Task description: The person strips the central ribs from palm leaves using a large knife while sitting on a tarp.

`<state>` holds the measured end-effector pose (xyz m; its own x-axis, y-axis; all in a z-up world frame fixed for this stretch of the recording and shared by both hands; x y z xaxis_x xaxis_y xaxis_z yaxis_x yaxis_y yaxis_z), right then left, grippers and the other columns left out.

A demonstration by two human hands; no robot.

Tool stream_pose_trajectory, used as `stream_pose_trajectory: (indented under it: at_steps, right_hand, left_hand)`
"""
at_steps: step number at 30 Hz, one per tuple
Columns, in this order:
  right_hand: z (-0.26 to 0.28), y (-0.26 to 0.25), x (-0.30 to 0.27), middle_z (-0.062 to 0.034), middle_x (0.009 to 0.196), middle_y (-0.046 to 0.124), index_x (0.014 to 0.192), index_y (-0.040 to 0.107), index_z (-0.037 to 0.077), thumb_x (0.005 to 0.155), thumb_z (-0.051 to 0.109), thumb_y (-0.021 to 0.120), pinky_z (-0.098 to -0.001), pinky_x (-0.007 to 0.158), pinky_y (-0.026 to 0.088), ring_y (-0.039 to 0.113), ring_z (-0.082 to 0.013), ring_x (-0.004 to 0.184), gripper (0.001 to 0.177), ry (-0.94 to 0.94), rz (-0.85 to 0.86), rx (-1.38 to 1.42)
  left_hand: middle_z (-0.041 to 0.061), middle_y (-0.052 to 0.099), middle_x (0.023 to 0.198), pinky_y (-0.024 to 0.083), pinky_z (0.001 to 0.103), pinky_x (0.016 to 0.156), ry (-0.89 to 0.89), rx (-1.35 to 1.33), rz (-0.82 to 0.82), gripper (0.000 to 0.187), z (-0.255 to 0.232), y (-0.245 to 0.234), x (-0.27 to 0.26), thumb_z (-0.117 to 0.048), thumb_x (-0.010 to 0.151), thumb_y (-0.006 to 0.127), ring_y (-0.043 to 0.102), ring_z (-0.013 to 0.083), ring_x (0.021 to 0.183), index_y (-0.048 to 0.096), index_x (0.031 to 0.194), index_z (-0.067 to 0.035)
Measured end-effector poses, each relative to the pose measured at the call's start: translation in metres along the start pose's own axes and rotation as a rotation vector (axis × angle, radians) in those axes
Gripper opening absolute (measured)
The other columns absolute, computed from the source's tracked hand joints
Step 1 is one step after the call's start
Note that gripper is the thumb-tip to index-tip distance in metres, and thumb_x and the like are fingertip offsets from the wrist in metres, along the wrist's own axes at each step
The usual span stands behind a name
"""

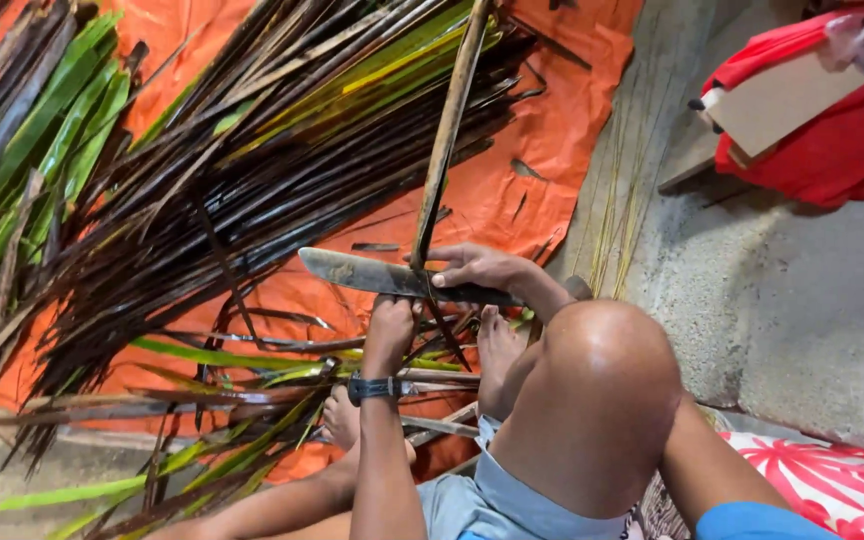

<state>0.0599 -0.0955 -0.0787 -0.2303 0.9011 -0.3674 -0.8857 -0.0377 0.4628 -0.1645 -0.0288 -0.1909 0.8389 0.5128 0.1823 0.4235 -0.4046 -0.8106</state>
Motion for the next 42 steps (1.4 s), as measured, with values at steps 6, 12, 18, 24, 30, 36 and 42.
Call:
stream_pose_trajectory:
  at_steps: [6,12,18,24,30,36,42]
  right_hand:
    - [0.041,0.019,-0.017,-0.0302,0.079,0.073,0.153,0.047,0.010,0.094,0.005,0.066,-0.0362,0.032,0.056,0.069,-0.0307,0.047,0.062,-0.045,-0.065,0.051]
    - [0.045,0.009,-0.028,-0.0312,0.081,0.073,0.152,0.047,0.009,0.094,0.003,0.066,-0.0363,0.032,0.055,0.069,-0.0327,0.047,0.061,-0.082,-0.129,0.066]
    - [0.048,0.008,-0.031,-0.0305,0.080,0.073,0.152,0.046,0.008,0.096,0.005,0.065,-0.0362,0.032,0.057,0.070,-0.0317,0.047,0.059,-0.114,-0.126,0.074]
    - [0.022,-0.005,-0.023,-0.0344,0.079,0.071,0.154,0.046,0.011,0.093,0.000,0.068,-0.0419,0.030,0.055,0.069,-0.0378,0.045,0.066,-0.122,-0.178,0.125]
    - [0.039,0.004,-0.024,-0.0333,0.079,0.071,0.152,0.047,0.009,0.094,0.003,0.068,-0.0405,0.032,0.056,0.070,-0.0381,0.048,0.062,-0.131,-0.180,0.121]
    - [0.051,0.013,-0.035,-0.0297,0.081,0.073,0.152,0.047,0.008,0.095,0.006,0.068,-0.0363,0.035,0.058,0.071,-0.0299,0.049,0.061,-0.135,-0.173,0.081]
    - [0.057,0.019,-0.035,-0.0292,0.080,0.074,0.151,0.046,0.007,0.096,0.006,0.068,-0.0353,0.036,0.060,0.072,-0.0294,0.051,0.060,-0.150,-0.148,0.102]
  left_hand:
    - [0.004,0.054,0.083,0.045,0.017,0.076,-0.039,-0.938,0.073,0.022,-0.007,-0.020,0.027,-0.017,0.108,0.047,0.059,0.0168,0.086,0.062,0.098,-0.006]
    - [0.007,0.062,0.078,0.044,0.018,0.053,-0.125,-1.222,0.036,0.007,-0.011,-0.033,0.059,-0.006,0.098,0.062,0.061,0.0133,0.067,0.066,0.093,-0.003]
    - [0.006,0.059,0.070,0.043,0.021,0.049,-0.158,-1.484,-0.018,0.005,-0.018,-0.014,0.070,-0.002,0.092,0.064,0.058,0.0122,0.059,0.066,0.087,-0.002]
    - [0.001,0.058,0.067,0.043,0.017,0.048,-0.136,-0.875,0.156,0.017,-0.002,-0.019,0.080,0.003,0.093,0.070,0.056,0.0109,0.056,0.065,0.081,-0.008]
    - [0.007,0.067,0.072,0.048,0.021,0.044,-0.278,-1.054,-0.104,0.017,-0.073,-0.073,0.098,0.003,0.081,0.081,0.063,0.0108,0.062,0.070,0.092,-0.006]
    - [0.009,0.062,0.066,0.048,0.025,0.046,-0.302,-1.101,-0.104,0.013,-0.078,-0.077,0.095,0.009,0.082,0.072,0.060,0.0136,0.059,0.068,0.088,-0.002]
    - [0.009,0.061,0.067,0.048,0.026,0.048,-0.316,-1.048,-0.086,0.015,-0.053,-0.048,0.075,0.010,0.080,0.074,0.059,0.0135,0.061,0.069,0.087,-0.002]
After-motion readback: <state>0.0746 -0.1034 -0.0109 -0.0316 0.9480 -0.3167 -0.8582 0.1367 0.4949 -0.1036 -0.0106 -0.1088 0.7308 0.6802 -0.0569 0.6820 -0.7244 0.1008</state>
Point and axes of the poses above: each hand's wrist, its own x-axis towards the middle knuckle, its own y-axis out of the palm, z = x × y, the point moved 2 cm from there along x, towards the middle knuckle
